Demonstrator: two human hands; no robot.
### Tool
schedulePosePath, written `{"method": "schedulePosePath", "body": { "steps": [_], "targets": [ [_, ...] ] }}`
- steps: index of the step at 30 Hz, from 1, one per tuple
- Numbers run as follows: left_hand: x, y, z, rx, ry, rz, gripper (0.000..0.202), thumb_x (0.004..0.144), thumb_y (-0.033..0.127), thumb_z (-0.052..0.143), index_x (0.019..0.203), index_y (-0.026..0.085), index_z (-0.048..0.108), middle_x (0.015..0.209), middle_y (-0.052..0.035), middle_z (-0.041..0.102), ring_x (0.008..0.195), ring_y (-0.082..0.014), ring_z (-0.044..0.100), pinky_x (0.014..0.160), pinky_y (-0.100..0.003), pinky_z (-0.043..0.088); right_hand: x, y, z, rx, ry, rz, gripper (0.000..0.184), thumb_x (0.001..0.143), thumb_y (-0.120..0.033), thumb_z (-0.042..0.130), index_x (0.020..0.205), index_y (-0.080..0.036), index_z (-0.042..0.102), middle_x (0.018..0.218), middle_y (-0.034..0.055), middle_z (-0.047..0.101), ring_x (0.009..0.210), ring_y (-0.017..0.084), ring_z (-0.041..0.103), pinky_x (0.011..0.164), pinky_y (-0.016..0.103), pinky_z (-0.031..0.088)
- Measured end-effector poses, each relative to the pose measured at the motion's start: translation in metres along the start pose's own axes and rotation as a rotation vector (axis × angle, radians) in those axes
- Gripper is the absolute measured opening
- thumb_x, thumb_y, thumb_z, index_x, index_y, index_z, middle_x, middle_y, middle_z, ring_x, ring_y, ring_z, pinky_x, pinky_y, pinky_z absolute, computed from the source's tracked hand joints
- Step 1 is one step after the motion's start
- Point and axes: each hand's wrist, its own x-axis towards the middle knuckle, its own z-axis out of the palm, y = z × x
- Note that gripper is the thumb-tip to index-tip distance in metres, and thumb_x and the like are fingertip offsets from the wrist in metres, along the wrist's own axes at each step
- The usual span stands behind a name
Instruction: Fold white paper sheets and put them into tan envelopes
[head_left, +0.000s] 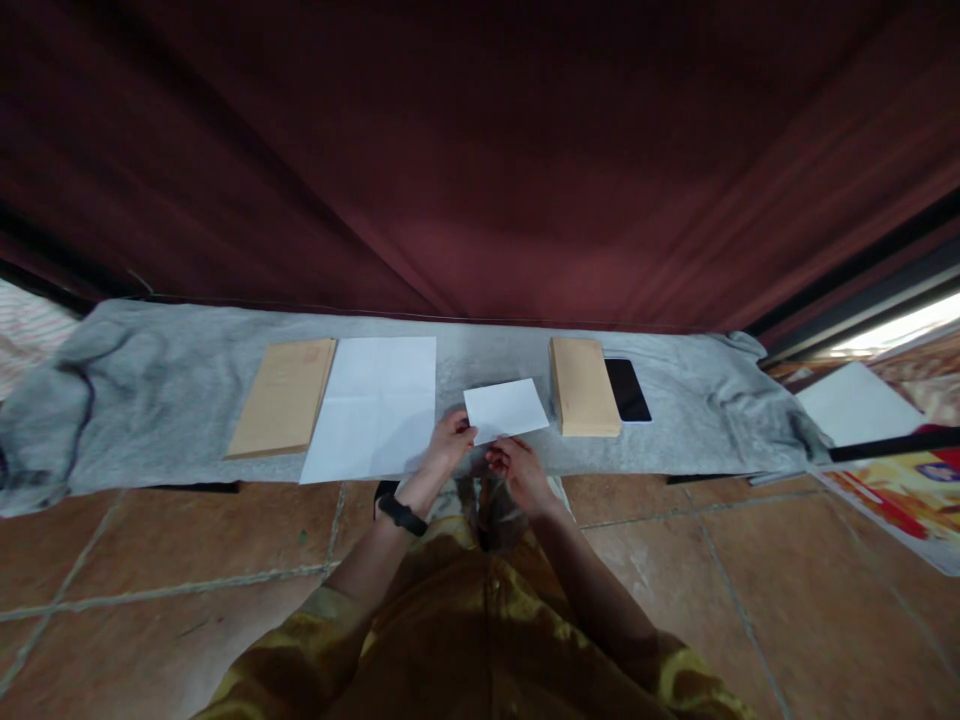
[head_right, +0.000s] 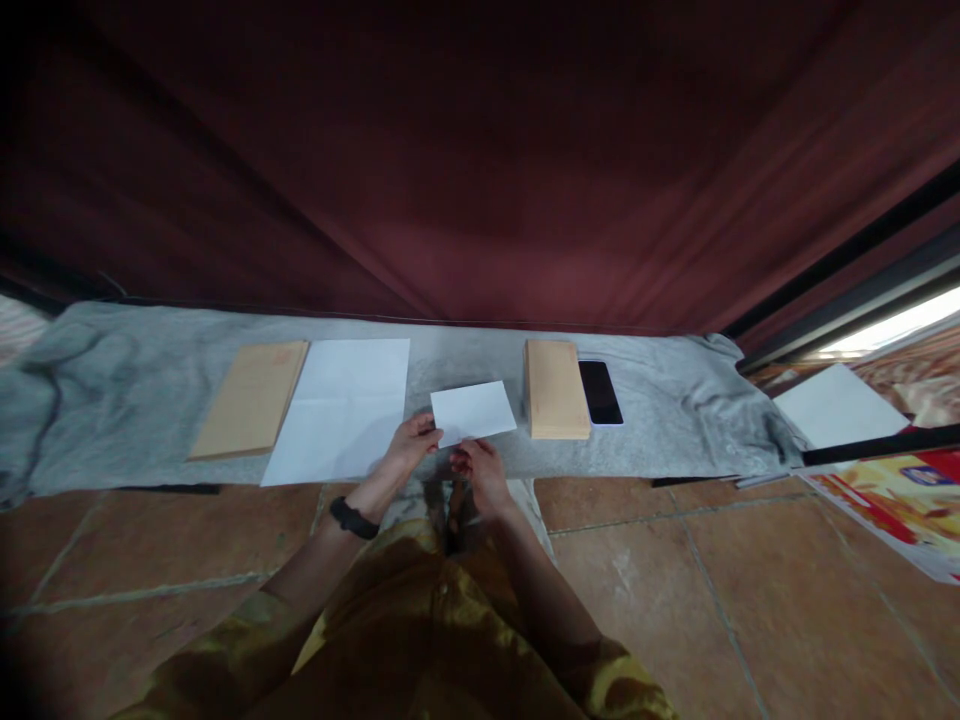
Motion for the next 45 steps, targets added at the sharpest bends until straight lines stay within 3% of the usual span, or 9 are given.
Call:
{"method": "schedulePosePath", "body": {
  "steps": [6,11,15,19,25,29,32,35,45],
  "targets": [
    [0.015,-0.002,-0.009,0.164,-0.011,0.027,0.02,0.061,0.016,0.068,0.081,0.019,0.07,0.053,0.0054,0.058,0.045,-0.0113,0.05,0.046,-0.022,0.037,-0.008,-0.003,-0.022,-0.31,-0.051,-0.095,0.026,0.081,-0.045,0.067,0.092,-0.022,0.07,0.084,0.003,0.076,0.064,0.017,0.066,0.061,0.029,0.055],
    [0.018,-0.001,-0.012,0.317,-0.026,0.086,0.02,0.065,0.014,0.066,0.082,0.02,0.073,0.051,0.0051,0.058,0.046,-0.0124,0.051,0.049,-0.023,0.037,-0.009,-0.006,-0.033,-1.031,-0.014,-0.7,0.029,0.097,-0.023,0.047,0.113,-0.024,0.071,0.113,0.008,0.073,0.107,0.023,0.066,0.097,0.039,0.054],
    [0.022,0.005,-0.017,0.433,-0.03,0.127,0.023,0.066,0.011,0.067,0.085,0.02,0.075,0.052,0.0044,0.059,0.05,-0.0148,0.054,0.055,-0.025,0.042,-0.007,-0.008,-0.035,-1.45,-0.11,-0.922,0.037,0.099,-0.018,0.05,0.132,-0.024,0.065,0.137,0.0092,0.063,0.129,0.025,0.055,0.111,0.043,0.045],
    [0.023,0.008,-0.022,0.537,-0.028,0.145,0.029,0.069,0.008,0.068,0.094,0.02,0.077,0.057,0.0027,0.062,0.056,-0.0174,0.06,0.064,-0.028,0.047,-0.005,-0.005,-0.035,-1.559,-0.152,-0.95,0.038,0.102,-0.023,0.049,0.138,-0.024,0.061,0.144,0.009,0.059,0.132,0.026,0.053,0.114,0.046,0.04],
    [0.009,-0.003,-0.018,0.712,0.074,0.208,0.046,0.083,0.014,0.063,0.129,0.018,0.065,0.081,-0.0035,0.071,0.079,-0.0226,0.068,0.081,-0.034,0.053,-0.002,-0.003,-0.036,-1.582,-0.163,-0.94,0.04,0.103,-0.025,0.047,0.141,-0.025,0.058,0.147,0.0084,0.058,0.136,0.026,0.051,0.117,0.048,0.037],
    [-0.02,-0.022,-0.012,0.864,0.149,0.478,0.039,0.096,0.019,0.05,0.134,0.017,0.059,0.117,-0.0121,0.069,0.107,-0.0254,0.067,0.097,-0.038,0.053,0.0,-0.003,-0.036,-1.58,-0.175,-0.931,0.041,0.102,-0.023,0.047,0.142,-0.023,0.058,0.148,0.0087,0.057,0.137,0.025,0.05,0.118,0.048,0.036],
    [-0.042,-0.04,-0.011,0.993,0.041,0.693,0.038,0.099,0.015,0.042,0.133,0.018,0.06,0.13,-0.0134,0.064,0.124,-0.0263,0.059,0.11,-0.042,0.047,0.003,-0.004,-0.037,-1.578,-0.163,-0.938,0.042,0.101,-0.02,0.047,0.141,-0.023,0.058,0.148,0.0083,0.057,0.138,0.025,0.05,0.118,0.047,0.037],
    [-0.054,-0.053,-0.013,1.141,-0.04,0.775,0.04,0.097,0.011,0.045,0.134,0.016,0.06,0.138,-0.0147,0.062,0.13,-0.0299,0.056,0.113,-0.048,0.044,0.009,-0.008,-0.038,-1.579,-0.156,-0.968,0.038,0.102,-0.022,0.05,0.138,-0.023,0.061,0.146,0.0083,0.059,0.136,0.025,0.052,0.117,0.047,0.038],
    [-0.021,-0.043,-0.025,1.194,-0.011,0.839,0.033,0.098,0.012,0.047,0.127,0.013,0.065,0.133,-0.0153,0.065,0.125,-0.0259,0.06,0.11,-0.043,0.05,0.023,-0.024,-0.039,-1.665,-0.147,-0.938,0.031,0.103,-0.029,0.053,0.131,-0.023,0.065,0.143,0.0069,0.062,0.128,0.025,0.056,0.115,0.045,0.039]
  ]
}}
